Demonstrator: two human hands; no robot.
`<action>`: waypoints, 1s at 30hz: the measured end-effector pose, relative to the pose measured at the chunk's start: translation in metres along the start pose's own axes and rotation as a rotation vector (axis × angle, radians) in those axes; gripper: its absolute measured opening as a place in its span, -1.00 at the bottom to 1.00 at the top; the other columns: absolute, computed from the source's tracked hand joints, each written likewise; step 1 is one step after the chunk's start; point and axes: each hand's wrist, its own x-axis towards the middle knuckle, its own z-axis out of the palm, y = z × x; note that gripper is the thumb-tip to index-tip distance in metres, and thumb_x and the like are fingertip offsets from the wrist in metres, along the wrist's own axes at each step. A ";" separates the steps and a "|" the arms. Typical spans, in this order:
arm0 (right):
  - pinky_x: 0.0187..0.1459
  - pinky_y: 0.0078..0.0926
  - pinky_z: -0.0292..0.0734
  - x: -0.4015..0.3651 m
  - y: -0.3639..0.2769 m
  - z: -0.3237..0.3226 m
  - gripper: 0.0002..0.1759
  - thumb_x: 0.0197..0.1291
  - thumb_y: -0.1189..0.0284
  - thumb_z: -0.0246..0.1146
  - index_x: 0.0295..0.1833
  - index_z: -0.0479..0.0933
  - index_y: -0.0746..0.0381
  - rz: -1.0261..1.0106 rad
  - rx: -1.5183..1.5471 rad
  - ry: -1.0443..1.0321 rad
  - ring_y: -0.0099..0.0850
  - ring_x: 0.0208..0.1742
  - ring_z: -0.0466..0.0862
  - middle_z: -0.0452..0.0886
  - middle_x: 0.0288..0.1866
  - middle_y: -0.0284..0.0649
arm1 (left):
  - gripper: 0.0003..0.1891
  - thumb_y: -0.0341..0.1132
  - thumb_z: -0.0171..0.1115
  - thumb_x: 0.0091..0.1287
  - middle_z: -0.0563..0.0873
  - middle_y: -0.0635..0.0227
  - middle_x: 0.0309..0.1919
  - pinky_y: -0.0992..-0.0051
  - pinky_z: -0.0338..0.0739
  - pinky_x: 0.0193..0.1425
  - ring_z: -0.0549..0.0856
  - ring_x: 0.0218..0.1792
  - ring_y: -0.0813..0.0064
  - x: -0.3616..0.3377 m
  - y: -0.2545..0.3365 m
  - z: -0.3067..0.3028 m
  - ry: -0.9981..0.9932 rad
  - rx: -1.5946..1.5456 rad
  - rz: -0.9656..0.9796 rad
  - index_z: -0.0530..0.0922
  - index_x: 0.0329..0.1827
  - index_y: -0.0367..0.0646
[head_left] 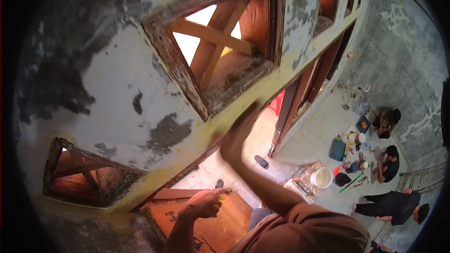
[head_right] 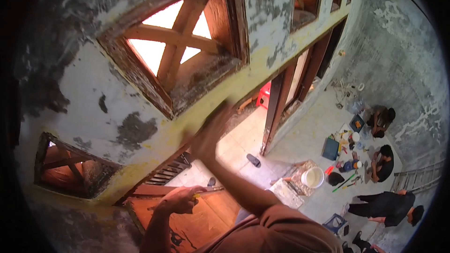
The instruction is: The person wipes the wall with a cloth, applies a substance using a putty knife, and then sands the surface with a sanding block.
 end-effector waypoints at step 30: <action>0.48 0.18 -0.41 0.012 -0.004 -0.024 0.36 0.02 -0.27 0.25 0.54 -0.31 0.47 -0.265 -0.151 -0.334 0.17 0.60 -0.28 -0.30 0.59 0.29 | -0.55 -0.44 0.08 0.27 0.73 0.07 -0.36 0.30 0.62 -0.14 0.76 -0.43 0.28 -0.003 0.002 -0.011 -0.086 -0.101 -0.100 0.46 0.27 -0.08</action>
